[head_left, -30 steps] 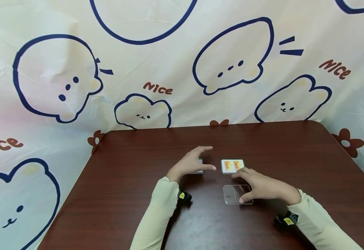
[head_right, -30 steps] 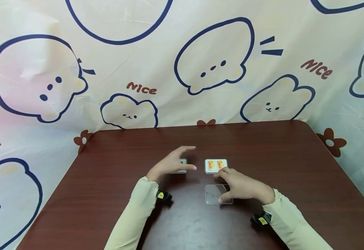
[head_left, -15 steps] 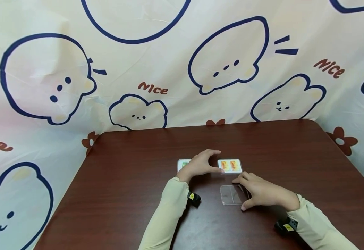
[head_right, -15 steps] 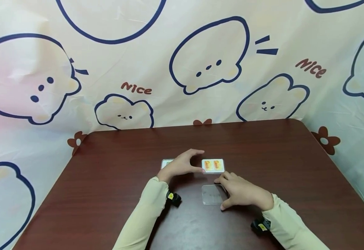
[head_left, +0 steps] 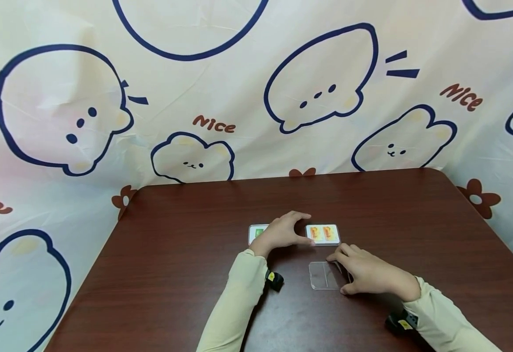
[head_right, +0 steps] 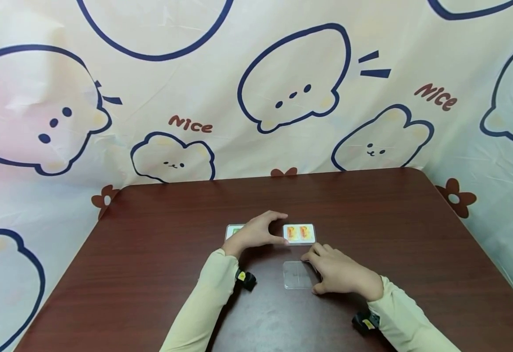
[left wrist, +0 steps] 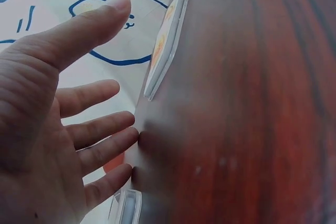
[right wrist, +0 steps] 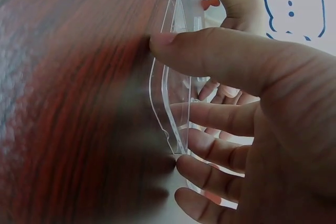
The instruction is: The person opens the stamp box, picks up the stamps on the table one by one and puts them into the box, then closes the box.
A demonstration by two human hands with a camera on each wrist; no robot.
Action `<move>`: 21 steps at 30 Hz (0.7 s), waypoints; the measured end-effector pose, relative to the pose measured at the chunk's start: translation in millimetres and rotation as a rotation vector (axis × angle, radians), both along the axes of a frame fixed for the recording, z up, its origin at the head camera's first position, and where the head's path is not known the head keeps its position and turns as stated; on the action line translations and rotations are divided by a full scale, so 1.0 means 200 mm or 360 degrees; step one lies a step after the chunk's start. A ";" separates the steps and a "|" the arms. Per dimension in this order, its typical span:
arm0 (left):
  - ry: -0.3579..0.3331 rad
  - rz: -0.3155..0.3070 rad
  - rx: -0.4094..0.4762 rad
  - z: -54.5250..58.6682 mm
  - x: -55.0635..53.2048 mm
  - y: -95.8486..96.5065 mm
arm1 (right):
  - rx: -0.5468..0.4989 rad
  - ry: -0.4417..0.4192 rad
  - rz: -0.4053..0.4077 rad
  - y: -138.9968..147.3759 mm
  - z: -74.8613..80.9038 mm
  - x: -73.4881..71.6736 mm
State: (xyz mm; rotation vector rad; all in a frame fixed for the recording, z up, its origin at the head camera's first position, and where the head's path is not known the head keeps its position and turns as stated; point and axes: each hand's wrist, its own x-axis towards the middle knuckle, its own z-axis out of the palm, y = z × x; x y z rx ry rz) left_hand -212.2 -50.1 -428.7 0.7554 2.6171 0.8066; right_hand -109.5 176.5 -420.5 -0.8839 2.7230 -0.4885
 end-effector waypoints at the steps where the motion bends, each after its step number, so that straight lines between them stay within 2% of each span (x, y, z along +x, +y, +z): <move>1: 0.0008 -0.0002 -0.0014 0.00 0.00 0.00 | -0.0004 0.0000 0.0000 0.00 0.00 0.00; 14: 0.0084 -0.0064 -0.0138 -0.02 -0.02 0.00 | -0.0052 0.0046 0.0010 0.02 -0.01 -0.03; 21: 0.0149 -0.0105 -0.0220 -0.03 -0.02 0.00 | -0.0119 0.0017 -0.0029 0.04 0.02 -0.08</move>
